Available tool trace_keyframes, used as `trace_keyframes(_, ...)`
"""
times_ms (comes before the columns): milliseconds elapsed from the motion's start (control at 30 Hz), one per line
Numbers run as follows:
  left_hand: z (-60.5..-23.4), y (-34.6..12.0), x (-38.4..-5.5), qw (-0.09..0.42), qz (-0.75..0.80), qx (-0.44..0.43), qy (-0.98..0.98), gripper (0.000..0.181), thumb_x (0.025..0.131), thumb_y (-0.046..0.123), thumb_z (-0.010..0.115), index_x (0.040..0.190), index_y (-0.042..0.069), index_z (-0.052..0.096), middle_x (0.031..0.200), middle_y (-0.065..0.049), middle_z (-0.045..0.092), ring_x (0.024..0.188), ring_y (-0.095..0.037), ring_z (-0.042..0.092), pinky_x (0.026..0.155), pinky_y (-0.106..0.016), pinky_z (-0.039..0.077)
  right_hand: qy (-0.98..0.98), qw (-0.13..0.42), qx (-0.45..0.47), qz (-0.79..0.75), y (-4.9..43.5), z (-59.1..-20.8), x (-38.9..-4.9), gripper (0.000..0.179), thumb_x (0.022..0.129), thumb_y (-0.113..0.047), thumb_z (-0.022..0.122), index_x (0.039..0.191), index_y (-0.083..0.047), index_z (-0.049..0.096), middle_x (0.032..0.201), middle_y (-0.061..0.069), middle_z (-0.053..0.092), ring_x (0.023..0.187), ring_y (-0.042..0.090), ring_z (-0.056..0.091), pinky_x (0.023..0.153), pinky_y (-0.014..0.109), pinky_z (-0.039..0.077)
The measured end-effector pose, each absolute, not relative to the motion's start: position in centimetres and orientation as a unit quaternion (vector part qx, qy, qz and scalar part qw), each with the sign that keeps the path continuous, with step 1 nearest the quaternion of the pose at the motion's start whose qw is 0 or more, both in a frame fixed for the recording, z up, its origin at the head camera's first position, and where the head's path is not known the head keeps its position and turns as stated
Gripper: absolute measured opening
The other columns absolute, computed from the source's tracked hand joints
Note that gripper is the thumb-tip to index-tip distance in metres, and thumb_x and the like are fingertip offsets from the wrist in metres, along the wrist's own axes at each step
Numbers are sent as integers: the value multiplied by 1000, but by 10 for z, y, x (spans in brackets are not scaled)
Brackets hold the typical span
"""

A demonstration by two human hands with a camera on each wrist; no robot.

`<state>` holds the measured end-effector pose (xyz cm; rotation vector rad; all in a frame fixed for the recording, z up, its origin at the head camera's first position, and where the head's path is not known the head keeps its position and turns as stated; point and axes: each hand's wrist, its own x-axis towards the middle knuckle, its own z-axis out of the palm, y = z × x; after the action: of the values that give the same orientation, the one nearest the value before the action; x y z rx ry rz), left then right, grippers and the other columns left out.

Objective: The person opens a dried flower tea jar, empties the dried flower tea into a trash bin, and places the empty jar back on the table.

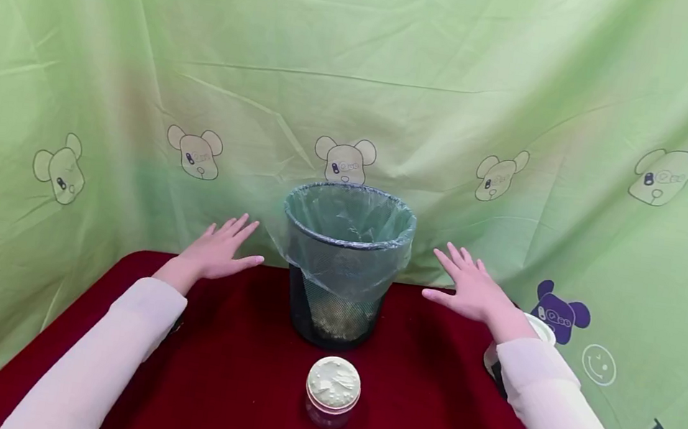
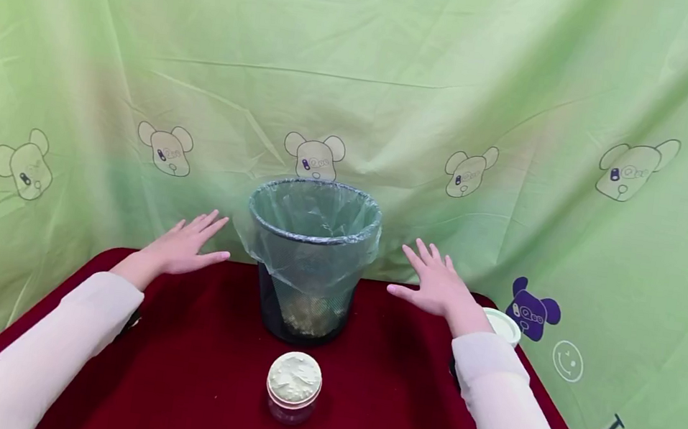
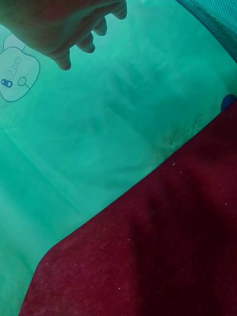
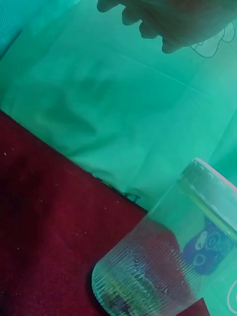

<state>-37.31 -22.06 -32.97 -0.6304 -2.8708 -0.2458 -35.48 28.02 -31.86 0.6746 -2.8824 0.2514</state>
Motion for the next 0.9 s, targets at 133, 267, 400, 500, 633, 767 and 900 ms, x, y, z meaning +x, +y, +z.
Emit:
trace_keyframes(133,-332,-221,-372,99,-86,-218,-967,87,94,66,41,155,9,18,159,-20,11,143,-43,13,110,-64,9,-965,90,231,92,279,-319,-351,93,88,-65,55,155,-9,22,159,21,8,143,44,3,111,61,2)
trace_keyframes(267,-334,-223,-370,95,-96,-215,-967,88,93,67,41,156,10,18,159,-20,11,143,-42,13,110,-63,8,-962,84,233,113,278,-319,-344,93,87,-64,57,155,-9,23,159,22,10,143,43,4,112,59,4)
trace_keyframes(400,-335,-224,-364,83,-109,-206,-969,92,91,72,38,156,11,16,159,-20,12,143,-40,14,110,-63,8,-960,76,234,136,278,-320,-338,93,87,-64,58,154,-10,24,159,21,12,144,41,5,113,57,6)
trace_keyframes(500,-335,-224,-357,76,-116,-201,-970,94,90,74,36,156,10,16,159,-19,14,143,-39,16,111,-62,10,-957,75,237,147,277,-321,-332,92,87,-63,59,154,-10,24,159,20,13,144,40,6,113,56,7)
trace_keyframes(633,-338,-223,-350,74,-125,-210,-967,93,90,73,38,155,9,19,158,-19,18,142,-39,20,110,-60,17,-955,73,243,156,276,-321,-324,91,87,-61,60,154,-11,24,159,19,14,145,39,7,113,55,8)
trace_keyframes(767,-341,-220,-344,71,-142,-221,-962,91,91,70,42,155,8,21,157,-19,21,141,-38,23,109,-59,22,-953,75,247,161,273,-321,-317,90,87,-60,60,154,-11,26,158,18,17,145,37,11,113,56,12)
trace_keyframes(900,-344,-216,-336,60,-150,-228,-960,92,90,70,43,154,8,22,157,-17,23,142,-35,24,109,-56,25,-950,74,253,167,269,-322,-309,87,88,-58,61,154,-11,27,157,17,21,143,38,17,110,58,20)
